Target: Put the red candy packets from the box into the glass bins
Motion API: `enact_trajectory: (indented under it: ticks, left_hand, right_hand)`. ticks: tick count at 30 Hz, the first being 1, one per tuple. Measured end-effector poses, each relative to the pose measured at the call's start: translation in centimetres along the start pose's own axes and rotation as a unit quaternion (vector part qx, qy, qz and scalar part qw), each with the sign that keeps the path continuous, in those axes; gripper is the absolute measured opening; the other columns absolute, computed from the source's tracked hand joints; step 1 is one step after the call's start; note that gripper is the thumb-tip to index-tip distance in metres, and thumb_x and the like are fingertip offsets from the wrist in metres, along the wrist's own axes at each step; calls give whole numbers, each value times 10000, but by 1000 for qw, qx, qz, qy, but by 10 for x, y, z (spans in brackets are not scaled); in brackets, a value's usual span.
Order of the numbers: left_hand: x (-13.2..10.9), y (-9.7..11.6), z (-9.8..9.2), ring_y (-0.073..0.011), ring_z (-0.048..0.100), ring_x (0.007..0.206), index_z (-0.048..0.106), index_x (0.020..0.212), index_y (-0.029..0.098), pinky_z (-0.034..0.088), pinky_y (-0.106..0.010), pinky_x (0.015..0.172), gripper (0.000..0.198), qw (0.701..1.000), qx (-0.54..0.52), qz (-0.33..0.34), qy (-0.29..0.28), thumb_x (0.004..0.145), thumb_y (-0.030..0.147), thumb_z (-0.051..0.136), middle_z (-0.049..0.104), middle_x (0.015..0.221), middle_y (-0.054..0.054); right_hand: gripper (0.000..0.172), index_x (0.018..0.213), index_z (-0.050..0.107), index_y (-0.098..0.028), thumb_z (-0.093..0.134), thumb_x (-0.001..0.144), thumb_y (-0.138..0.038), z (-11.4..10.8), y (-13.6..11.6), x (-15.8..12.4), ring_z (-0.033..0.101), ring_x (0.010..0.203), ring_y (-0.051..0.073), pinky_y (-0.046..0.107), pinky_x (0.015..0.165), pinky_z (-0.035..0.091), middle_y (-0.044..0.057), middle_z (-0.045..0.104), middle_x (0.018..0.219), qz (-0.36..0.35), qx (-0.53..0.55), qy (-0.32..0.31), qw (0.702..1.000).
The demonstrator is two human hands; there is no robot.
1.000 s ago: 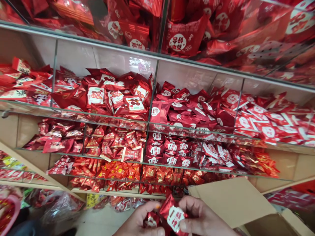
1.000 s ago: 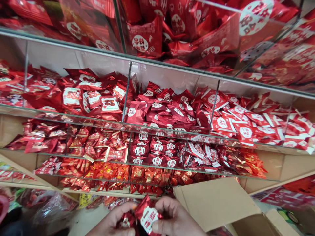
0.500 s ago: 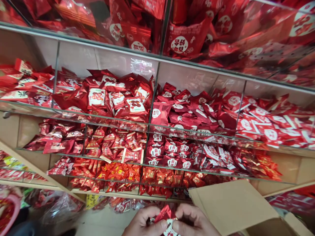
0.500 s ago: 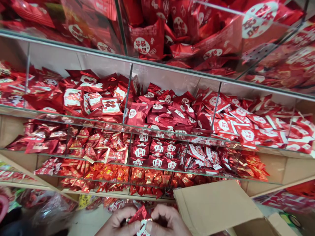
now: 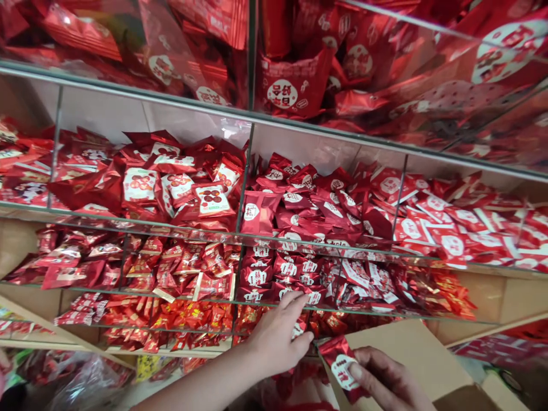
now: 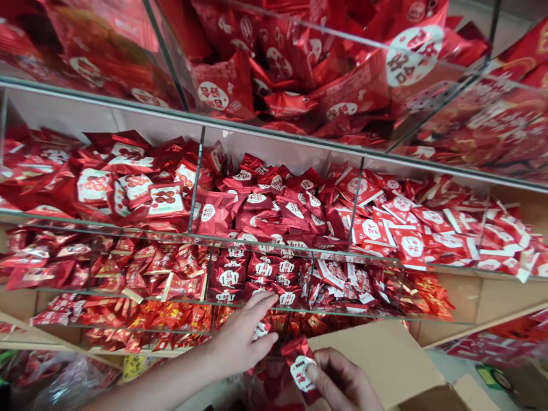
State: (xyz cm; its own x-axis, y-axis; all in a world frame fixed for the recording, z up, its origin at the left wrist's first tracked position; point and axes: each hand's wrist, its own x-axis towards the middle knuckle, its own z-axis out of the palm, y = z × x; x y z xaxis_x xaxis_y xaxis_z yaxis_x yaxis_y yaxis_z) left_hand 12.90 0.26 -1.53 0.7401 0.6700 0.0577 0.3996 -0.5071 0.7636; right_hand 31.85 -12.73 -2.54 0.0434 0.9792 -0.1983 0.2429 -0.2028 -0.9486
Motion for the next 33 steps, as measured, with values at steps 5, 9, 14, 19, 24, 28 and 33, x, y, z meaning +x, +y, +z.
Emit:
enact_trajectory:
  ticks: [5, 9, 14, 19, 24, 28, 33]
  left_hand:
    - [41, 32, 3, -335, 471, 1164, 249, 1364, 78, 393, -416, 970, 674, 991, 106, -72, -43, 750, 273, 447, 207, 1461, -161]
    - [58, 38, 8, -389, 493, 1123, 301, 1342, 60, 425, -464, 897, 666, 982, 143, -103, -71, 724, 238, 472, 261, 1432, -204]
    - [64, 41, 14, -407, 507, 1093, 315, 1325, 9, 439, -485, 852, 643, 973, 188, -106, -78, 743, 242, 460, 351, 1363, -270]
    - [62, 41, 14, -393, 602, 894, 487, 1196, 2, 478, -490, 743, 504, 970, 220, -68, -75, 756, 242, 435, 505, 1202, -267]
    - [55, 40, 16, -370, 613, 810, 465, 1213, 23, 494, -468, 661, 505, 963, 253, -50, -80, 761, 247, 433, 534, 1140, -246]
    - [50, 39, 18, -326, 617, 815, 475, 1209, 77, 492, -425, 673, 478, 958, 269, -46, -91, 763, 250, 457, 504, 1196, -228]
    - [48, 36, 19, -306, 624, 808, 486, 1184, 77, 503, -410, 670, 453, 953, 288, -35, -92, 767, 252, 474, 510, 1191, -227]
  right_hand:
    - [273, 892, 585, -190, 543, 801, -443, -25, -16, 1, 586, 735, 186, 276, 694, 474, 67, 632, 888, -26, -17, 118, 992]
    - [265, 893, 589, -197, 536, 804, -441, -38, -18, 5, 602, 733, 190, 265, 693, 478, 65, 638, 850, -39, -75, 135, 987]
    - [231, 889, 601, -209, 527, 811, -413, -51, -19, 22, 614, 694, 199, 268, 626, 484, 73, 650, 797, -138, -246, 169, 944]
    - [266, 944, 599, -157, 401, 892, -328, -40, -47, 60, 610, 772, 215, 297, 678, 485, 102, 637, 854, -260, -435, 203, 837]
    - [201, 893, 611, -134, 413, 861, -124, -16, -80, 104, 601, 795, 237, 322, 678, 478, 103, 628, 864, -175, -611, 126, 762]
    - [261, 858, 625, -106, 411, 772, 17, -3, -85, 126, 618, 776, 227, 293, 662, 482, 99, 646, 817, -129, -668, 39, 732]
    - [307, 833, 655, -67, 381, 747, 42, 7, -80, 134, 585, 905, 290, 325, 680, 482, 181, 626, 922, -113, -683, 42, 720]
